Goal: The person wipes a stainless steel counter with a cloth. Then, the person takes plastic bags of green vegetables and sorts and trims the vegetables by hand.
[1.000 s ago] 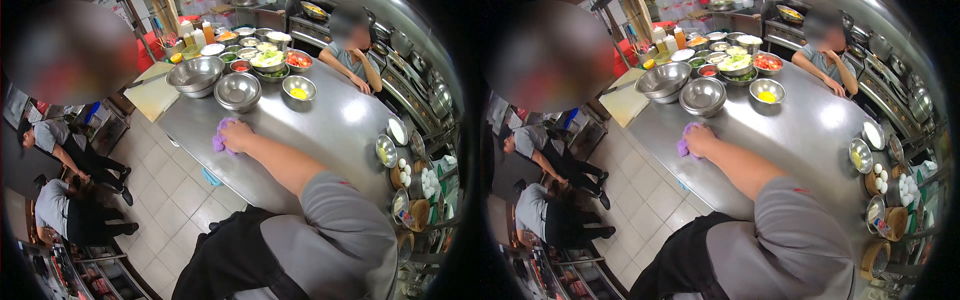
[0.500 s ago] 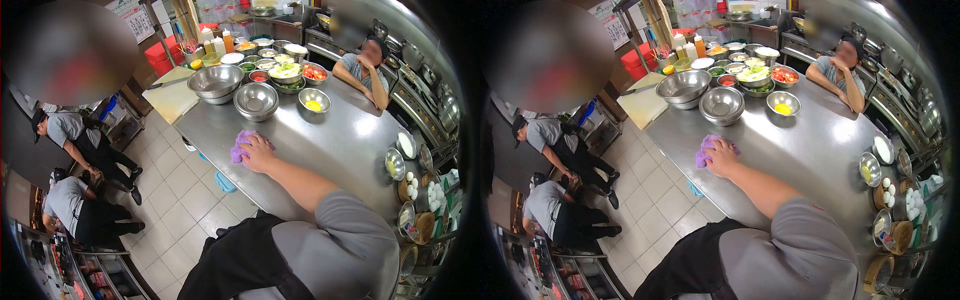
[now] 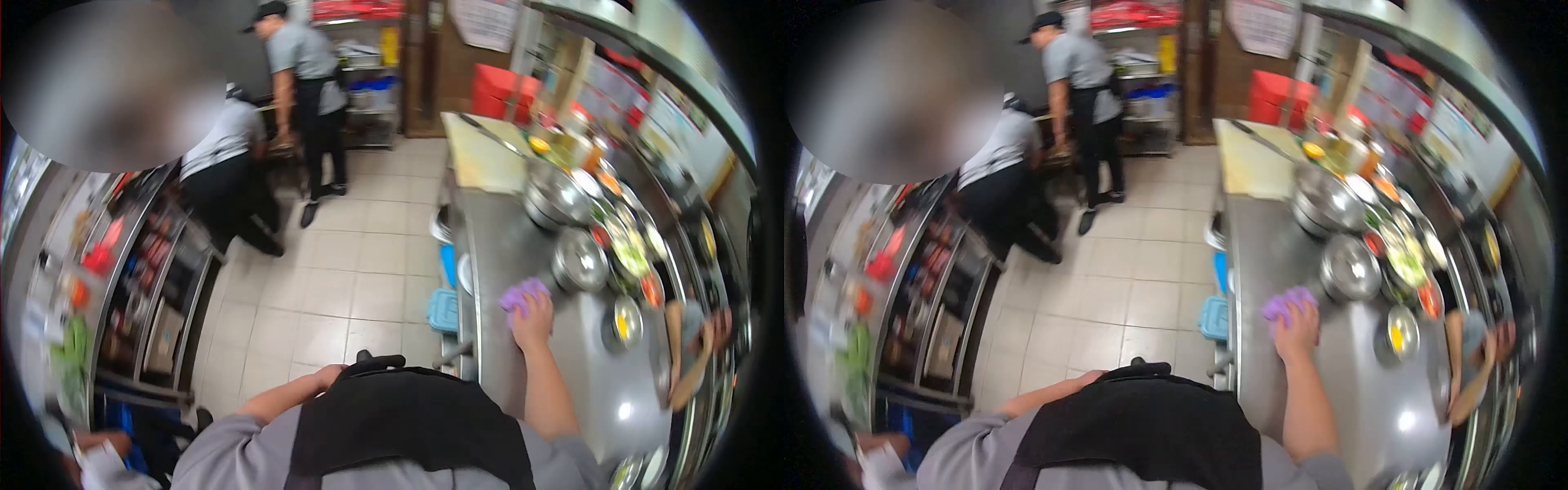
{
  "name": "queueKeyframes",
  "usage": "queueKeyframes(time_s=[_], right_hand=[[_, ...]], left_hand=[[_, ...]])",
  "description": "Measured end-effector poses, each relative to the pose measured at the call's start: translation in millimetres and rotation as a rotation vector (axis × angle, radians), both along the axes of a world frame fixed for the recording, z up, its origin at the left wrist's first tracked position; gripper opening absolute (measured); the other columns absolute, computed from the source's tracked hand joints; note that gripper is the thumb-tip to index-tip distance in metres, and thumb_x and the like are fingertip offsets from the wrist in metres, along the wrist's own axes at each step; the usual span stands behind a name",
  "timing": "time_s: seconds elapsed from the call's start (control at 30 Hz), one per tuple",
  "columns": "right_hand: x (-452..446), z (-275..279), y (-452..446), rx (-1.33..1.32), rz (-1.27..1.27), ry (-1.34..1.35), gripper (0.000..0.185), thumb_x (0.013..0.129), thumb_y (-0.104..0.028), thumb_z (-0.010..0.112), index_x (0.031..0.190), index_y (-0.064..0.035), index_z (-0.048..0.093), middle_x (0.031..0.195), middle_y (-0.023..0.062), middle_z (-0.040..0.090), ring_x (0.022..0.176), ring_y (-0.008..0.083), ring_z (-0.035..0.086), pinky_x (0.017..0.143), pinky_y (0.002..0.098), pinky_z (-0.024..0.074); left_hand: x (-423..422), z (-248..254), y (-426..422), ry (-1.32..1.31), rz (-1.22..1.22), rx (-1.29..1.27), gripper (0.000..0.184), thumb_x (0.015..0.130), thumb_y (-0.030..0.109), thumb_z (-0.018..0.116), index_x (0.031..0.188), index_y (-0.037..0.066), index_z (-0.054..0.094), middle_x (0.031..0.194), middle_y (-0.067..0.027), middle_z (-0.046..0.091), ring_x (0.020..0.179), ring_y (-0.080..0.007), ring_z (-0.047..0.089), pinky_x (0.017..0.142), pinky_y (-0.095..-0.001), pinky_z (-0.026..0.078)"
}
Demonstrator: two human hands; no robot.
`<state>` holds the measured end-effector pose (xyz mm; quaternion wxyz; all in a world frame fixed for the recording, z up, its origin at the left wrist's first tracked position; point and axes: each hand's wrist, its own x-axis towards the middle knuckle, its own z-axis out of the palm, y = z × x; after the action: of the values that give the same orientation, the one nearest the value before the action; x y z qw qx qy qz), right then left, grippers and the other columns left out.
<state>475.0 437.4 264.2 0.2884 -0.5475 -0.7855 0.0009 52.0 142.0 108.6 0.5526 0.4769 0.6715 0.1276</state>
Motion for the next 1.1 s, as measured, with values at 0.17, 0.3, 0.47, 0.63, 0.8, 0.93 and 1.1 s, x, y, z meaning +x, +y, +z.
queueKeyframes(time_s=[0.17,0.3,0.47,0.63,0.8,0.93,1.1], right_hand=[[-1.1,-4.9,-0.5,-0.027,-0.006,-0.038,0.037,0.084,-0.023,0.069,0.119,-0.0104,0.067,0.140,0.0191,0.050,0.132,0.0401,0.042,0.111,0.0506,0.0332],[-1.1,5.8,-8.0,-0.029,-0.009,-0.020,0.039,0.084,-0.022,0.068,0.121,-0.0099,0.066,0.139,0.0204,0.051,0.132,0.0400,0.043,0.113,0.0496,0.0327],[-0.5,7.4,-12.6,-0.184,-0.084,0.008,0.041,0.083,-0.031,0.067,0.121,-0.0168,0.067,0.145,0.0179,0.046,0.138,0.0386,0.037,0.114,0.0502,0.0307],[3.0,43.8,-27.4,-0.044,-0.043,-0.113,0.038,0.086,-0.031,0.065,0.121,-0.0174,0.068,0.137,0.0153,0.052,0.133,0.0361,0.044,0.109,0.0517,0.0343],[28.9,95.9,-59.7,-0.448,0.201,-0.134,0.027,0.085,-0.026,0.062,0.107,-0.0135,0.070,0.104,0.0150,0.068,0.102,0.0348,0.064,0.090,0.0492,0.0480],[50.6,111.1,-100.3,-0.552,0.375,-0.242,0.020,0.084,-0.023,0.061,0.096,-0.0109,0.072,0.087,0.0145,0.071,0.085,0.0355,0.068,0.076,0.0481,0.0525],[57.5,107.3,-132.1,-0.851,0.541,-0.477,0.020,0.085,-0.025,0.064,0.095,-0.0094,0.070,0.089,0.0134,0.070,0.087,0.0344,0.067,0.074,0.0488,0.0514]], left_hand=[[-21.8,-49.4,-69.0,0.370,-0.077,-0.146,0.061,0.085,0.051,0.066,0.124,0.004,0.065,0.122,-0.0210,0.066,0.116,-0.0346,0.062,0.097,-0.0411,0.049],[-52.6,-72.0,-86.5,0.412,-0.097,-0.271,0.060,0.085,0.050,0.065,0.123,0.004,0.066,0.122,-0.0210,0.066,0.115,-0.0347,0.063,0.096,-0.0411,0.049],[-57.7,-54.8,-6.9,0.444,-0.124,-0.289,0.059,0.085,0.050,0.065,0.122,0.004,0.066,0.121,-0.0209,0.066,0.114,-0.0349,0.063,0.096,-0.0411,0.049],[-34.7,-46.3,44.1,0.404,-0.161,-0.227,0.058,0.085,0.049,0.065,0.120,0.004,0.067,0.120,-0.0209,0.067,0.114,-0.0350,0.063,0.096,-0.0411,0.049],[-16.0,-37.1,72.8,0.380,-0.217,-0.192,0.057,0.085,0.049,0.065,0.119,0.004,0.067,0.120,-0.0209,0.067,0.113,-0.0352,0.063,0.096,-0.0411,0.049],[-8.2,-35.2,79.5,0.378,-0.253,-0.197,0.056,0.085,0.049,0.064,0.118,0.004,0.068,0.119,-0.0208,0.067,0.113,-0.0353,0.063,0.096,-0.0412,0.049],[-6.3,-35.8,79.8,0.394,-0.271,-0.218,0.055,0.085,0.048,0.064,0.117,0.004,0.068,0.118,-0.0208,0.067,0.112,-0.0355,0.063,0.095,-0.0412,0.049]])
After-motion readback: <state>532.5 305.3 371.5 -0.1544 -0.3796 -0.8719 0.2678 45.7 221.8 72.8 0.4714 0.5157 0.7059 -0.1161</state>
